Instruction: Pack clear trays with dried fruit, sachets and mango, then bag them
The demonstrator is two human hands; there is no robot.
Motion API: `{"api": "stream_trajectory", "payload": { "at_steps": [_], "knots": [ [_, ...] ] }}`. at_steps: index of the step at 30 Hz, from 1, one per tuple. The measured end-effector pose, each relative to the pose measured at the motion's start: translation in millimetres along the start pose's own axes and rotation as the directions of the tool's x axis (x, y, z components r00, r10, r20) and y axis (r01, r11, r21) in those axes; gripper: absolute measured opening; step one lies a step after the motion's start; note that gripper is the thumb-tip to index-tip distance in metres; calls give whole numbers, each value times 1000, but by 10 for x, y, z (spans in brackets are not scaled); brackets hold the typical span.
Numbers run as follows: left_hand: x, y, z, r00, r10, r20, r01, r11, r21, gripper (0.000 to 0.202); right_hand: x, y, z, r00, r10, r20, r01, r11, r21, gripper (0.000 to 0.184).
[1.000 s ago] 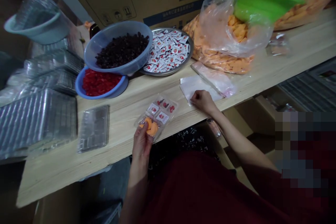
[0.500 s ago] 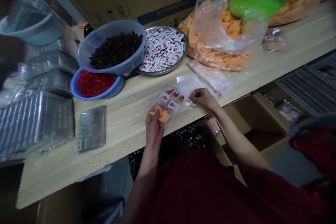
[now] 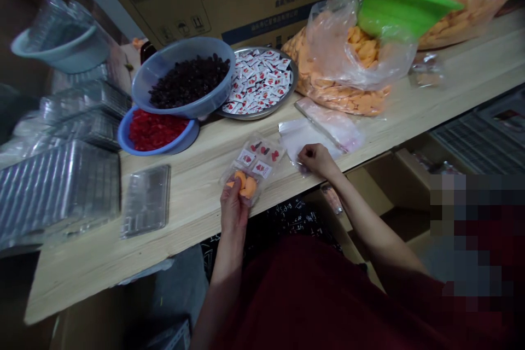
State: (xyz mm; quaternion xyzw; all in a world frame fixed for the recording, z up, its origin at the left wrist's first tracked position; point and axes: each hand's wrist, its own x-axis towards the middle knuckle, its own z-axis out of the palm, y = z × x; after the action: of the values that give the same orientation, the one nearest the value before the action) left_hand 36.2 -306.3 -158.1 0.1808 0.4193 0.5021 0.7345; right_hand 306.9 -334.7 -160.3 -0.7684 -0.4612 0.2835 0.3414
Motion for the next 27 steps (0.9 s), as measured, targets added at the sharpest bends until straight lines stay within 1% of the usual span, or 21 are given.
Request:
{"api": "stream_trajectory", "payload": {
  "at_steps": [4,7,11,14,18,21,23,25,27],
  "knots": [
    [-33,-79,126,999,47,6,-46,998,-32,40,8,79,-14,1000,13,9,-15,978,207,15],
    [-82,-198,188,998,66,23,-66,998,1,43,-18,108,5,998,27,-56,-9,955,297,19],
    [-191,-310,153,995,96,23,-98,991,89,48,-84,93,28,987,46,-151,15,925,379,22],
    [-289,-338,123,994,113,6,-112,981,158,50,-143,37,56,978,6,-210,72,931,359,20],
    [-419,-340,170,987,162,19,-162,960,229,47,-212,-77,129,965,-53,-257,125,955,270,13],
    [-491,-349,206,979,195,67,-206,941,269,42,-250,-149,187,948,-101,-301,149,979,142,8],
    [-515,-364,207,973,206,108,-229,927,297,40,-273,-177,217,935,-134,-329,174,980,94,8],
    [-516,-380,195,969,207,132,-239,917,319,39,-296,-194,238,918,-155,-365,201,976,90,9],
    [-497,-389,182,974,194,116,-222,919,326,41,-318,-204,250,903,-159,-399,221,969,114,10]
  ]
}}
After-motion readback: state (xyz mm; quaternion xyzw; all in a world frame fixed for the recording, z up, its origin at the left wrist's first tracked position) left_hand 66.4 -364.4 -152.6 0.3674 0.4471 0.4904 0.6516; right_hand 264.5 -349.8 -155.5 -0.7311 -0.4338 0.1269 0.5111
